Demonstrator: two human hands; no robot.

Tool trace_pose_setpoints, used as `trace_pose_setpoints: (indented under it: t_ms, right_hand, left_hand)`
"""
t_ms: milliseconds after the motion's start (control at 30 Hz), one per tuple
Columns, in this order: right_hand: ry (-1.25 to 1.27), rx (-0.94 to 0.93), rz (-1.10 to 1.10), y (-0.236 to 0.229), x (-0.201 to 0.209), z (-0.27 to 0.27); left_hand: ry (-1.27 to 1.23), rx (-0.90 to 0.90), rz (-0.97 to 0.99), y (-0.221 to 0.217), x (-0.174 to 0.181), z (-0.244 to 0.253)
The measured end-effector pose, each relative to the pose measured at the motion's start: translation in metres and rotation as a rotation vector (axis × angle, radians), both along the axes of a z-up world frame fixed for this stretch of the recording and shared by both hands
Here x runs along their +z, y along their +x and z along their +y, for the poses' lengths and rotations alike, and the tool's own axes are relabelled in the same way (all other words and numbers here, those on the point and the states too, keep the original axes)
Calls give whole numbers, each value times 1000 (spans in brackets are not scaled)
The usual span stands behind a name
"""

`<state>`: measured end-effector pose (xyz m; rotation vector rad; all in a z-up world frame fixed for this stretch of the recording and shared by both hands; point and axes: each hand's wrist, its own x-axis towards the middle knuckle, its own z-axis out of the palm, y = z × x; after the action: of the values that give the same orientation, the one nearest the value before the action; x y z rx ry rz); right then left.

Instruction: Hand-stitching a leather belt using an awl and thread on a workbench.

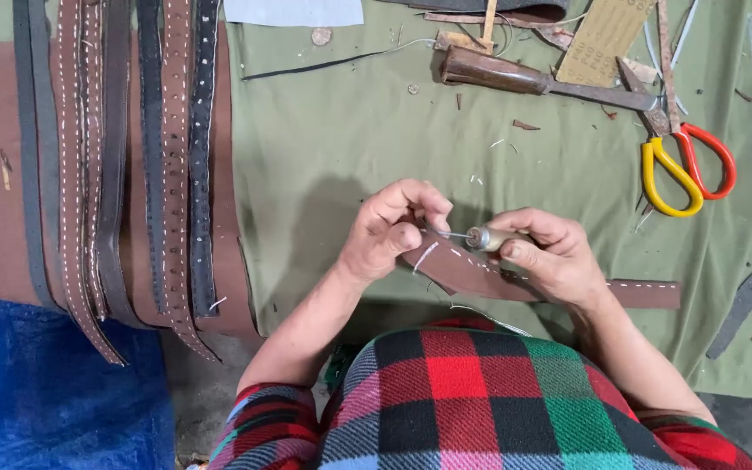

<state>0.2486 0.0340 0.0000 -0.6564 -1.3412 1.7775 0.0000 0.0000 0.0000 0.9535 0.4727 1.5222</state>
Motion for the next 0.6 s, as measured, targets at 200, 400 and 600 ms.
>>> trace_pose_setpoints:
  t_ms: [200,400,600]
  right_hand:
    - [85,-130,-83,-7,-8,-5]
    - [1000,-506,-498,-10,10,0]
    - [-113,50,-140,4,20,-12]
  left_hand:
    - [-20,38,134,-11,8,5]
    - [-306,139,268,-10,-4,0]
    - [-251,117,317,-4,27,-4]
